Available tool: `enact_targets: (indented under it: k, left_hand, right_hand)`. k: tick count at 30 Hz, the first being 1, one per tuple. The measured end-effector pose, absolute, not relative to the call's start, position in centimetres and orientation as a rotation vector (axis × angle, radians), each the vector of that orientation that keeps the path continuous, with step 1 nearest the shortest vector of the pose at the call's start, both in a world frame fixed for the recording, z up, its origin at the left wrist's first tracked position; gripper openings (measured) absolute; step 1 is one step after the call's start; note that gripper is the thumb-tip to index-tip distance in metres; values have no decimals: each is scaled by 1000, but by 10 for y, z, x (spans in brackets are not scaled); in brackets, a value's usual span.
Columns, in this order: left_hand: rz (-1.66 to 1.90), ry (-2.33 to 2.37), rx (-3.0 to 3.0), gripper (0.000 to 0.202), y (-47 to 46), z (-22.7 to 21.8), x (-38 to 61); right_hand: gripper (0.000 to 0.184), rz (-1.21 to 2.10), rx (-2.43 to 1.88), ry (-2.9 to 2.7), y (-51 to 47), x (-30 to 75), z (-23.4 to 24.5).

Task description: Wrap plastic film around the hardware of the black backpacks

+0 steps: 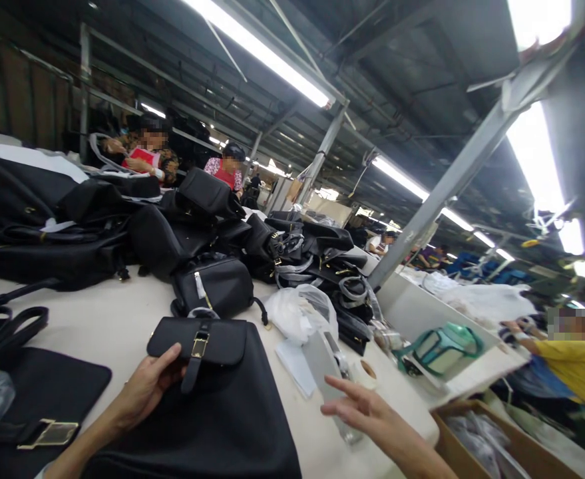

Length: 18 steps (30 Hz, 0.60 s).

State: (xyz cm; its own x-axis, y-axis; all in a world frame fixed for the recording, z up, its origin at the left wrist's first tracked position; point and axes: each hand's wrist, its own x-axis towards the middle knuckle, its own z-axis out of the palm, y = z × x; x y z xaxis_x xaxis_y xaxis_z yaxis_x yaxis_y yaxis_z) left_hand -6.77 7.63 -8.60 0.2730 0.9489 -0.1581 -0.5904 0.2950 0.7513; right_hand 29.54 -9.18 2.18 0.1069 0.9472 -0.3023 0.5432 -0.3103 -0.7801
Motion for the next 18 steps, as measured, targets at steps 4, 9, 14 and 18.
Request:
enact_targets:
  k: [4, 9, 14, 18]
  left_hand:
    - [1122, 664, 623, 39, 76, -83, -67]
    - [1108, 669, 606, 40, 77, -84, -68]
    - [1086, 662, 615, 37, 77, -86, -70]
    - [1051, 659, 620, 44, 79, -86, -69]
  right_hand:
    - [82, 868, -2007, -1450, -86, 299, -1]
    - [71, 616, -2153, -1504, -109, 311, -58]
    - [62, 503, -2246, -1472, -150, 335, -94]
    - [59, 517, -2265, -1263, -164, 336, -89]
